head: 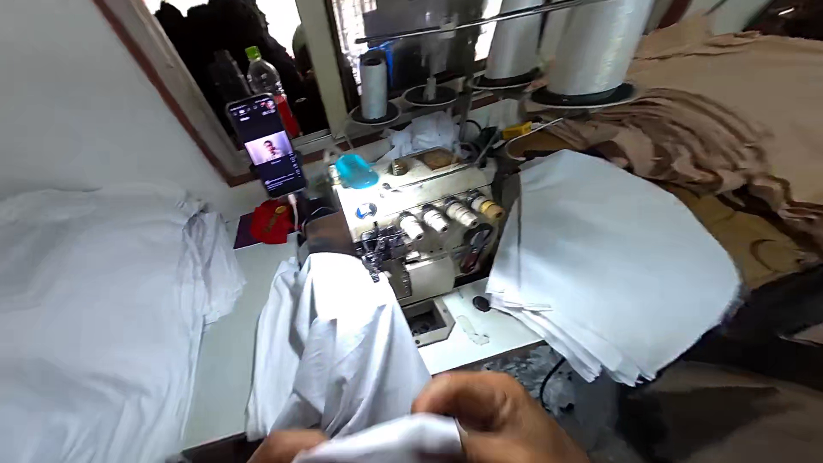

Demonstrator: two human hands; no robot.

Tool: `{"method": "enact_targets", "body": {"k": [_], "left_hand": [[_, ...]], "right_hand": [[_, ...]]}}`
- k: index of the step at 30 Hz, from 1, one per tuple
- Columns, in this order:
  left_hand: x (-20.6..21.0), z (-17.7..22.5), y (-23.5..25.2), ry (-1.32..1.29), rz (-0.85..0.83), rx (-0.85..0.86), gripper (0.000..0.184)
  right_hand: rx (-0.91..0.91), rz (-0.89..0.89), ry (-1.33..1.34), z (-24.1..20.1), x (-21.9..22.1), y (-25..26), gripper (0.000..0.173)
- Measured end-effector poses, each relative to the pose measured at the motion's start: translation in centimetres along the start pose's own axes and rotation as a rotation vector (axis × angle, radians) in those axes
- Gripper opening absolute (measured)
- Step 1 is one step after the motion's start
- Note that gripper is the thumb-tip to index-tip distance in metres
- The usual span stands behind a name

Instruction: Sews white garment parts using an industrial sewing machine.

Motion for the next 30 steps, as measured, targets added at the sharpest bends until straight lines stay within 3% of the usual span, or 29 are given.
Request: {"method": "enact_targets", "body": {"k": [4,6,8,11,15,19,20,23,25,27,29,30], "left_hand": [[-0.3,-5.1,2.4,0.38,0.114,-0.085,0.013],[0.3,-6.6,3.3,0.516,0.063,0.03,0.024],[1.8,-5.5,4.0,0.497,-0.068,0.181,0.042],[3.7,-5.3,5.0,0.375,-0.249,0.183,0.064],[3.0,-6.0,4.5,0.152,-0.126,-0.006,0.02],[2.0,-3.3,6.0,0.29,-0.068,0.183,0.023],[2.1,-2.8,7.3,0.372,-0.073,0.238,0.024],[3.3,-4.2,11.9,0.543,-0.056,0.27,0.019],[4.3,-7.7,14.3,0.468,-0.056,0.122,0.014],[4.8,-10.7,14.7,0.362,-0.056,0.013,0.014],[4.8,-10.8,13.3,0.252,-0.039,0.046,0.017],[4.7,-10.4,12.4,0.155,-0.027,0.067,0.017]], "right_hand": [[0.179,0.398,-0.009,5.8,0.6,2.4,0.009],[0.217,0.428,-0.073,6.7,0.9,2.9,0.013],[0.203,0.422,-0.117,6.7,1.2,3.0,0.016],[0.112,0.386,-0.178,6.2,1.3,3.1,0.019],[0.066,0.332,-0.238,5.7,1.4,1.0,0.019],[0.12,0.081,-0.113,5.0,1.8,-2.1,0.022],[0.085,0.116,-0.101,4.8,1.4,-2.2,0.025],[0.058,0.563,-0.305,6.2,-1.7,0.2,0.024],[0.284,0.693,-0.345,9.0,-3.7,2.4,0.036],[0.526,0.584,-0.137,10.4,-3.5,4.0,0.054],[0.535,0.458,0.046,10.5,-2.7,5.5,0.058],[0.473,0.441,0.093,10.2,-2.4,6.2,0.053]]}}
Point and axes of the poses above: each hand's wrist, its own y-axis towards the middle knuckle, its own x-axis out of the palm, z = x × y, the point moved 4 cm from there along y, towards the middle knuckle, and after that the axes turned 6 degrees about z, right-handed, at the moved point
